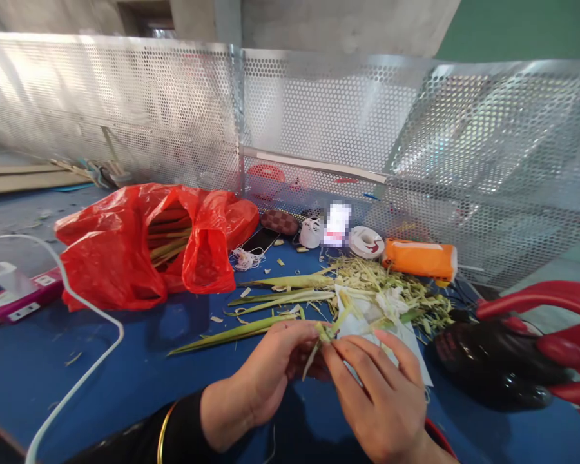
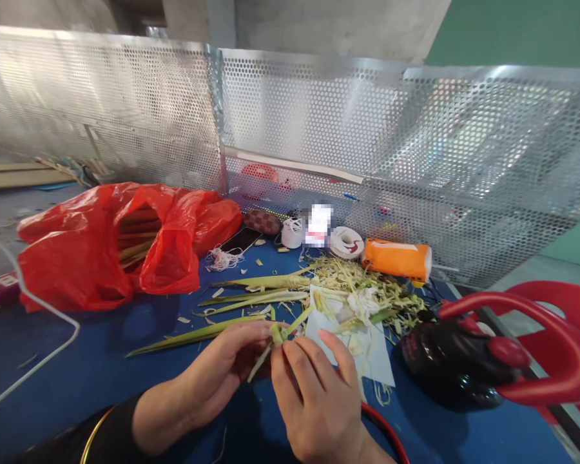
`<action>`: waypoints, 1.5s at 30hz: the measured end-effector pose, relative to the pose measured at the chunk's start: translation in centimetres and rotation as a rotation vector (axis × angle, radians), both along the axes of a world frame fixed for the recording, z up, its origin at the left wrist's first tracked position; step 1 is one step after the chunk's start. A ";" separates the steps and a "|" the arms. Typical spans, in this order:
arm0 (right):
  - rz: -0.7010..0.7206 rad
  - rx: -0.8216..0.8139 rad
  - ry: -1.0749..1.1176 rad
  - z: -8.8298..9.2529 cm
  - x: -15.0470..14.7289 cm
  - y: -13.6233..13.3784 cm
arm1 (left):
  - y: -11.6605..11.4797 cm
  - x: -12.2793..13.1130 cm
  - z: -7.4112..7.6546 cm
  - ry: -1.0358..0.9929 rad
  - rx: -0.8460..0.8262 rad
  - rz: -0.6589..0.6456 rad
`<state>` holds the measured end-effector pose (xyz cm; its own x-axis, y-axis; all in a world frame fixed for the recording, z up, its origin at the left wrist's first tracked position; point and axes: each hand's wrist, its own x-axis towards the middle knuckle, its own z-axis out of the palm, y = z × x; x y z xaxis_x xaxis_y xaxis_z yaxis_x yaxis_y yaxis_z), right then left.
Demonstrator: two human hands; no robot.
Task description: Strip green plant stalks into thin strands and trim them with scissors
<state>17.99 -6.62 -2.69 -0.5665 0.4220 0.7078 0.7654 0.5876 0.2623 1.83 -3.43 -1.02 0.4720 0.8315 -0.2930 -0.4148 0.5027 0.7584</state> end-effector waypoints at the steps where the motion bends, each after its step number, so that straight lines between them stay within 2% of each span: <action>1: 0.003 -0.004 -0.002 0.0 0.0 0.0 | 0.0 0.0 0.0 0.014 0.002 -0.007; 6: -0.013 -0.019 0.052 -0.2 -0.6 -0.1 | 0.1 0.1 -0.2 0.036 0.002 -0.034; 9: -0.024 -0.017 0.094 -0.7 -1.0 0.0 | 0.1 0.2 -0.3 0.032 0.000 0.003; 14: -0.017 0.022 0.031 -1.5 -1.4 0.3 | 0.1 0.4 -0.5 0.086 0.012 0.067; 18: -0.003 0.089 0.095 -1.6 -1.9 0.4 | 0.0 0.6 -0.4 0.092 0.040 0.062; 21: 0.031 0.024 0.194 -1.3 -2.3 0.4 | -0.1 0.7 -0.2 0.078 0.065 0.072; 23: 0.040 -0.095 0.345 -0.8 -2.3 0.4 | -0.2 0.8 -0.3 0.070 0.082 0.062; 25: 0.029 -0.280 0.545 -0.2 -2.1 0.5 | -0.1 0.7 -0.5 0.079 0.110 0.046; 30: -0.049 -0.929 1.041 0.6 -1.2 1.0 | 0.2 0.5 -1.1 0.158 0.143 0.028; 32: -0.023 -1.132 1.209 0.5 -1.1 1.3 | 0.3 0.4 -0.9 0.176 0.156 0.024; 34: 0.040 -1.259 1.372 0.3 -1.3 1.5 | 0.3 0.3 -0.7 0.186 0.165 0.030; 37: 0.078 -1.357 1.535 -0.1 -1.7 1.6 | 0.3 0.3 -0.3 0.181 0.175 0.018; 39: 0.058 -1.385 1.542 -0.2 -1.8 1.5 | 0.3 0.3 -0.3 0.178 0.190 0.007; 41: 0.033 -1.343 1.444 -0.3 -1.5 1.5 | 0.5 0.3 -0.4 0.173 0.196 0.009; 43: -0.016 -1.151 1.236 -0.1 -0.9 1.6 | 0.7 0.1 -0.5 0.161 0.167 0.034; 45: -0.048 -0.831 0.936 0.3 0.0 1.9 | 0.9 -0.1 -0.6 0.145 0.105 0.067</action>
